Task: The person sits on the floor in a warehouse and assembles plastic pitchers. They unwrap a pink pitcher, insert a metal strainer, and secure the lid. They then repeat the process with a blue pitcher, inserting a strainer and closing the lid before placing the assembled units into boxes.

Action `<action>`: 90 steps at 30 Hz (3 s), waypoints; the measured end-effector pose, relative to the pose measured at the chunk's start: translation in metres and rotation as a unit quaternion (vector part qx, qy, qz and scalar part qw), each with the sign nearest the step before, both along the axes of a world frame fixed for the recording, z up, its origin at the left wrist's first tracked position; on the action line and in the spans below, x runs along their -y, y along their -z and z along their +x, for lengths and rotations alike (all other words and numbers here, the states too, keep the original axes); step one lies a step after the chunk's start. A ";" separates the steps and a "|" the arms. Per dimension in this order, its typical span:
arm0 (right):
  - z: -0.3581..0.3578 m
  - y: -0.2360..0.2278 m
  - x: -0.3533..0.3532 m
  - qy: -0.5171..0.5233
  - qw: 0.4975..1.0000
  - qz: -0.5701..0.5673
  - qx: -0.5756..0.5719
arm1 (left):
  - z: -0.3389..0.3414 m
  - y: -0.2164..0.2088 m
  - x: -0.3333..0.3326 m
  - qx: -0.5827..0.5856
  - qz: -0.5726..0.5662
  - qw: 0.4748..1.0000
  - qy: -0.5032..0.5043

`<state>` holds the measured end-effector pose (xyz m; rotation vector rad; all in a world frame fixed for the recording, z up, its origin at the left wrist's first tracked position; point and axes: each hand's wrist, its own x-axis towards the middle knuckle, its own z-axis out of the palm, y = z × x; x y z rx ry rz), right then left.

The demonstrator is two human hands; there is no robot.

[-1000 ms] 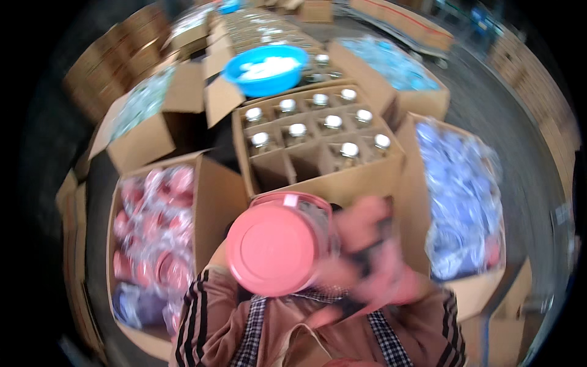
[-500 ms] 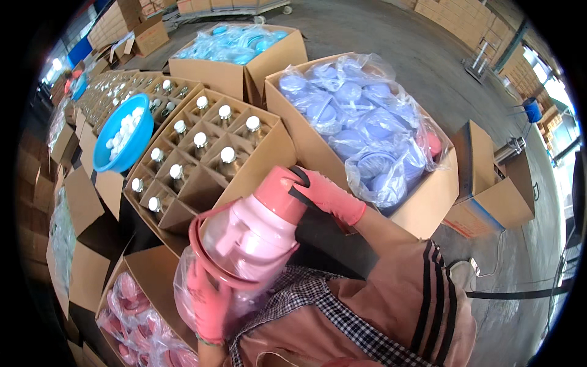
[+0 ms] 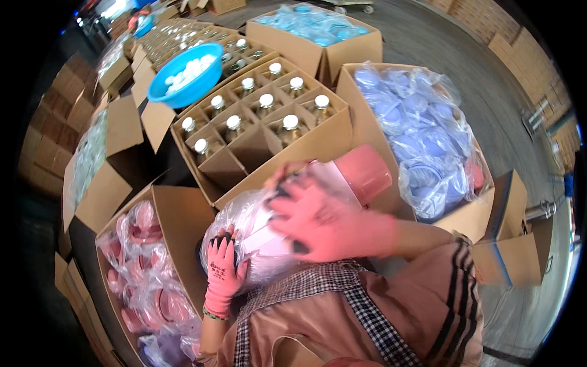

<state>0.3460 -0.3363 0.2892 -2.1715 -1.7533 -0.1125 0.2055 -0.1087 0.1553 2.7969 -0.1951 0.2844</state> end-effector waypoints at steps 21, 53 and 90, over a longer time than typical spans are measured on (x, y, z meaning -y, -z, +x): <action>0.050 -0.033 -0.013 0.227 0.947 0.219 -0.064 | -0.041 0.003 -0.008 -0.024 -0.008 0.995 -0.100; 0.157 0.221 -0.132 0.096 0.426 0.246 -0.865 | 0.073 -0.054 0.014 0.215 -0.125 0.963 -0.104; 0.063 0.096 -0.180 0.044 0.715 0.307 -0.626 | 0.065 -0.051 -0.021 0.312 -0.302 0.870 -0.232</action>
